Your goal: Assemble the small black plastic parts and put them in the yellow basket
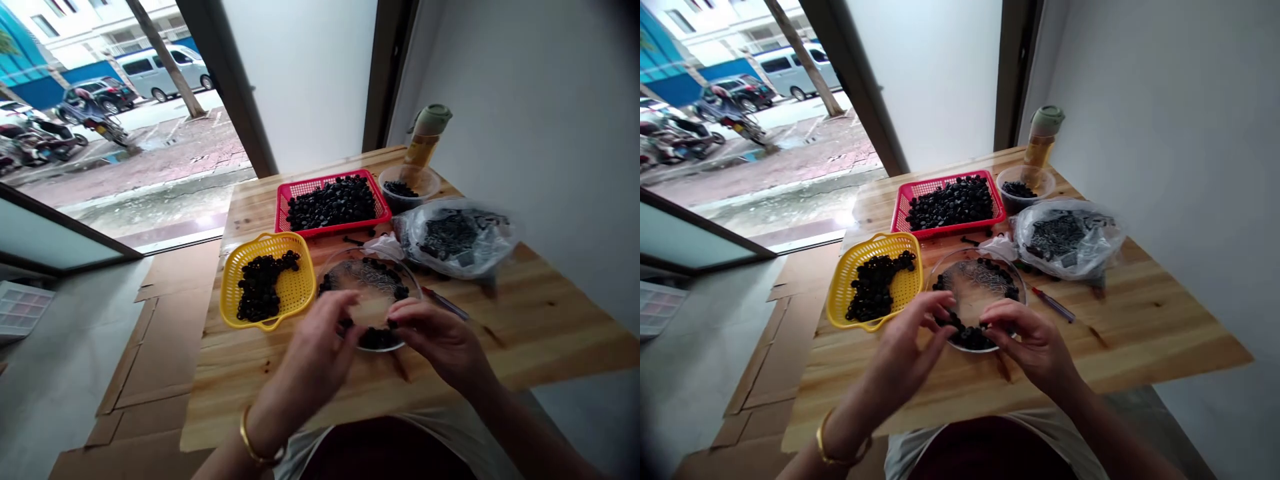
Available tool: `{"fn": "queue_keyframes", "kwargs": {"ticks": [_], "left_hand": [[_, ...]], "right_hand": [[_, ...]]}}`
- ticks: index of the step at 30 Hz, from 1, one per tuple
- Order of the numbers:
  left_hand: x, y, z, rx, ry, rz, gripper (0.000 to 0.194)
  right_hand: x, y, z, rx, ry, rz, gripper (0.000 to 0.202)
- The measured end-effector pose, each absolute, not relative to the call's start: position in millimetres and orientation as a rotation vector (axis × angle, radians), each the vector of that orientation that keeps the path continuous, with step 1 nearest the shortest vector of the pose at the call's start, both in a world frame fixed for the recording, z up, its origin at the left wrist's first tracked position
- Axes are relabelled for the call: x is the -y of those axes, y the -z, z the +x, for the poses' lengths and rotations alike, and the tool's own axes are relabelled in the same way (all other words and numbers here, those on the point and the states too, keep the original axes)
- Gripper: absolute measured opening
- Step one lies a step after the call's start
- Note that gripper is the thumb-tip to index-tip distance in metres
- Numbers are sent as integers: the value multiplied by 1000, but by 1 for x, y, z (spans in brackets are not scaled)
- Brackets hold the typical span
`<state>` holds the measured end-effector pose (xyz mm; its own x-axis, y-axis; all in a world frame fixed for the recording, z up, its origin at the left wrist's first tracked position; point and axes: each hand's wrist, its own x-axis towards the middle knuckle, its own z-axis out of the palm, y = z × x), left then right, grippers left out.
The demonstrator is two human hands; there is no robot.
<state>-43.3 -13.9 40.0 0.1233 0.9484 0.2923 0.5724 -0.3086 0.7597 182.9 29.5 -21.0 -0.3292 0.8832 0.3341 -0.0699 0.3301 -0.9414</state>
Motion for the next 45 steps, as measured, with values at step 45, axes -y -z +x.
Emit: {"fn": "queue_keyframes", "kwargs": {"ticks": [45], "left_hand": [[30,-12,-27,-1236,-1334,936,28]], "right_hand": [[-11,6,153,1645,-1163,-623,13]]}}
